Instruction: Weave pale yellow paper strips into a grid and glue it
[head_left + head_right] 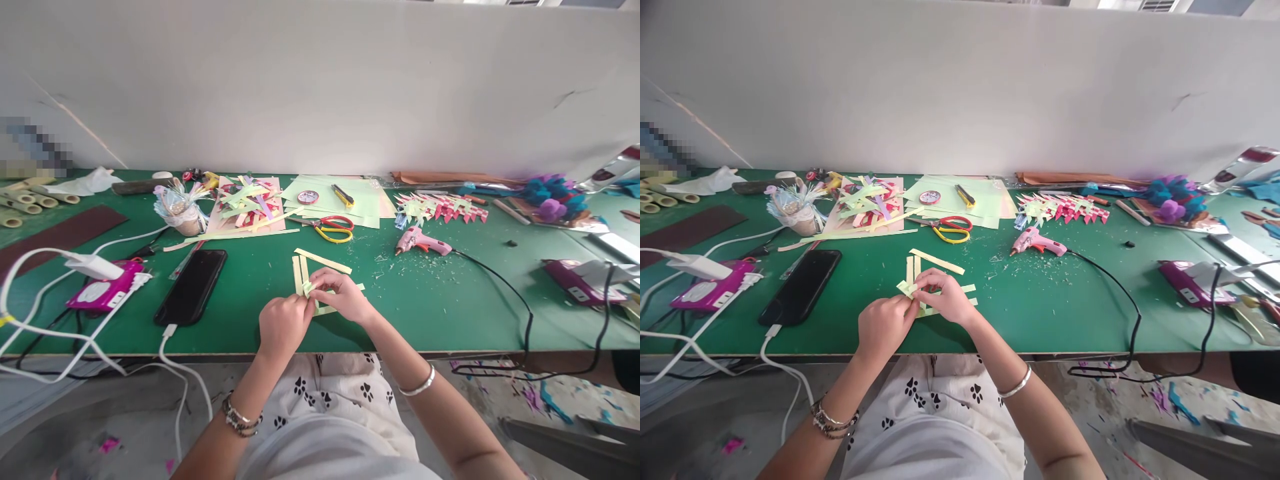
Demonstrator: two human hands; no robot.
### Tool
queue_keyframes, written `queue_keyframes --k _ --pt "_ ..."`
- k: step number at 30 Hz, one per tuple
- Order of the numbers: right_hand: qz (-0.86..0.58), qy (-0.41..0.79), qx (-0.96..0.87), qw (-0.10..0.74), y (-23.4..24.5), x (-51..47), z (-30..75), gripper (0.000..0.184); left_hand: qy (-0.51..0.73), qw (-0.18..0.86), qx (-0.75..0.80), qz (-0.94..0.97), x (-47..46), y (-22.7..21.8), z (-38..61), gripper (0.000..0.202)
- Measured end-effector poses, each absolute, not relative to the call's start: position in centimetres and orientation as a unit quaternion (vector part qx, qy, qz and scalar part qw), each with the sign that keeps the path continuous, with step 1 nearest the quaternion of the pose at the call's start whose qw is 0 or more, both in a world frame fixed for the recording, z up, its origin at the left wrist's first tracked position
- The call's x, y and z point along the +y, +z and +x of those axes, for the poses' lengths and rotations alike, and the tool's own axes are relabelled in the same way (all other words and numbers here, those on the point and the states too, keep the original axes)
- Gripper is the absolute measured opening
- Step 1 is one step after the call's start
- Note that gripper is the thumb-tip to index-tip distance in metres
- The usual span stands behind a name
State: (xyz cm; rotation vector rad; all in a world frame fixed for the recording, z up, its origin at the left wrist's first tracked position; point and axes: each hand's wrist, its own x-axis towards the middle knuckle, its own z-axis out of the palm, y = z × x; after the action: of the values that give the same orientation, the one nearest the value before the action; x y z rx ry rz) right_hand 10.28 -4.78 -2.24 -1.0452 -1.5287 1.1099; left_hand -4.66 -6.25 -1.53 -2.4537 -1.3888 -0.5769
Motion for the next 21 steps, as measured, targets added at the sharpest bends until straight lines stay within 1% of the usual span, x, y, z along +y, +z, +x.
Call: queue_keyframes --k 2,4,5,6,8,10,11,13,18,21 --pt "-0.429 0.429 -0.643 0.467 -2.0 -4.9 10.9 0.012 -0.198 0.137 -0.475 -0.846 -6.3 -1.5 -4.7 0.042" --pt "-0.454 0.375 -0.671 0.450 -1.7 -5.3 11.9 0.024 -0.200 0.136 -0.471 -0.848 -6.3 -1.6 -4.7 0.043" --pt "-0.480 0.334 -0.690 0.428 -1.6 -5.6 12.5 0.029 -0.201 0.134 -0.470 -0.849 -6.3 -1.6 -4.7 0.043" --pt "-0.509 0.287 -0.712 0.390 -1.5 -5.9 13.0 0.032 -0.203 0.133 -0.470 -0.849 -6.4 -1.6 -4.7 0.044" --pt "-0.568 0.197 -0.745 0.288 -1.5 -6.7 13.9 0.031 -0.205 0.130 -0.469 -0.849 -6.3 -1.6 -4.7 0.045" --pt "-0.603 0.139 -0.759 0.201 -1.7 -7.3 14.4 0.029 -0.206 0.128 -0.471 -0.848 -6.3 -1.7 -4.7 0.046" --pt "-0.611 0.126 -0.761 0.177 -1.9 -7.5 14.6 0.028 -0.206 0.126 -0.472 -0.848 -6.3 -1.7 -4.7 0.046" --pt "-0.615 0.119 -0.763 0.162 -2.3 -7.6 14.7 0.028 -0.207 0.124 -0.476 -0.846 -6.3 -1.8 -4.8 0.046" --pt "-0.617 0.095 -0.765 0.158 -2.4 -7.4 14.5 0.030 -0.214 0.121 -0.479 -0.843 -6.3 -2.0 -4.9 0.045" --pt "-0.625 0.068 -0.763 0.152 -1.9 -7.3 14.4 0.027 -0.213 0.114 -0.485 -0.841 -6.3 -2.1 -4.9 0.045"
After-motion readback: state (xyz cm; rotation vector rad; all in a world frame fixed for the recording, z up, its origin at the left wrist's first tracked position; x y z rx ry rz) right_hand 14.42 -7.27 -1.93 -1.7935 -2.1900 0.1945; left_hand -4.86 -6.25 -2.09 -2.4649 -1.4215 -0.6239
